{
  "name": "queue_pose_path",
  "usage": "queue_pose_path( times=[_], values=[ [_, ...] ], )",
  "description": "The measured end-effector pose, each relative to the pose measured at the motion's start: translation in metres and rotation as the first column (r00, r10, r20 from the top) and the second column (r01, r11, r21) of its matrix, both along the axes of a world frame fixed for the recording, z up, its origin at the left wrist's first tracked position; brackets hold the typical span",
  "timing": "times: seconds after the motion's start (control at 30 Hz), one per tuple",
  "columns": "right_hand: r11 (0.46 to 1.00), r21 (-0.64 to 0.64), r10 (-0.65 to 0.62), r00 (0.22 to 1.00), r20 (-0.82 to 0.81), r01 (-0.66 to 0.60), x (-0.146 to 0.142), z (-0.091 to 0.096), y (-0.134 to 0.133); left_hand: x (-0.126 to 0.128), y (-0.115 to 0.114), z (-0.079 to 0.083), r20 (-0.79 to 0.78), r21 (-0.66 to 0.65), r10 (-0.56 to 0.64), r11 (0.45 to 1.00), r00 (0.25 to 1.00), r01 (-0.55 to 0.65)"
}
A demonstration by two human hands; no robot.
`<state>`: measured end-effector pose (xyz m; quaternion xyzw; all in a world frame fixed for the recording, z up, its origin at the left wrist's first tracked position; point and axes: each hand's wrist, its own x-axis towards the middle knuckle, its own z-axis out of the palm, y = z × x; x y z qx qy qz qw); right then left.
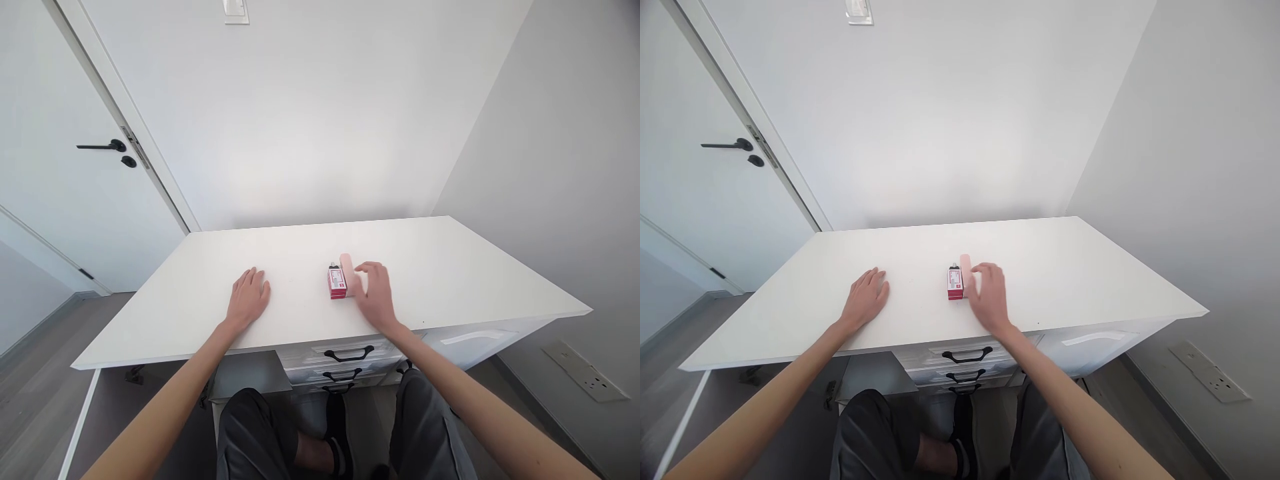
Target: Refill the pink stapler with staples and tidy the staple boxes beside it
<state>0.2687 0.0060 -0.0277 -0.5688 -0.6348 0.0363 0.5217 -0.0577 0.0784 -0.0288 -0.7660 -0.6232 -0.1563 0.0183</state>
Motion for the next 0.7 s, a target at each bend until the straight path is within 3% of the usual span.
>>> queue_pose_path(
  times=[0.07,0.13,0.23,0.43,0.7],
  values=[
    [0.978,0.019,0.202,0.967,0.158,-0.208,-0.03,0.006,-0.012,0.002,0.0,-0.001,0.007,0.002,-0.002,1.0,1.0,0.002],
    [0.924,-0.052,0.379,0.889,0.257,-0.379,-0.063,0.011,-0.019,0.003,0.0,-0.002,0.019,0.013,-0.004,1.0,1.0,0.003],
    [0.856,-0.193,0.516,0.799,0.307,-0.479,-0.105,0.008,-0.012,0.002,0.0,-0.003,0.022,0.042,-0.007,0.999,1.0,0.006],
    [0.845,-0.477,0.4,0.877,0.265,-0.241,-0.141,-0.012,0.043,0.001,-0.001,-0.003,-0.002,0.062,-0.005,0.998,1.0,0.005],
    [0.847,-0.529,0.24,0.926,0.29,-0.054,-0.145,-0.018,0.077,0.0,0.0,-0.005,0.019,0.077,-0.009,0.997,1.0,0.007]
  ],
)
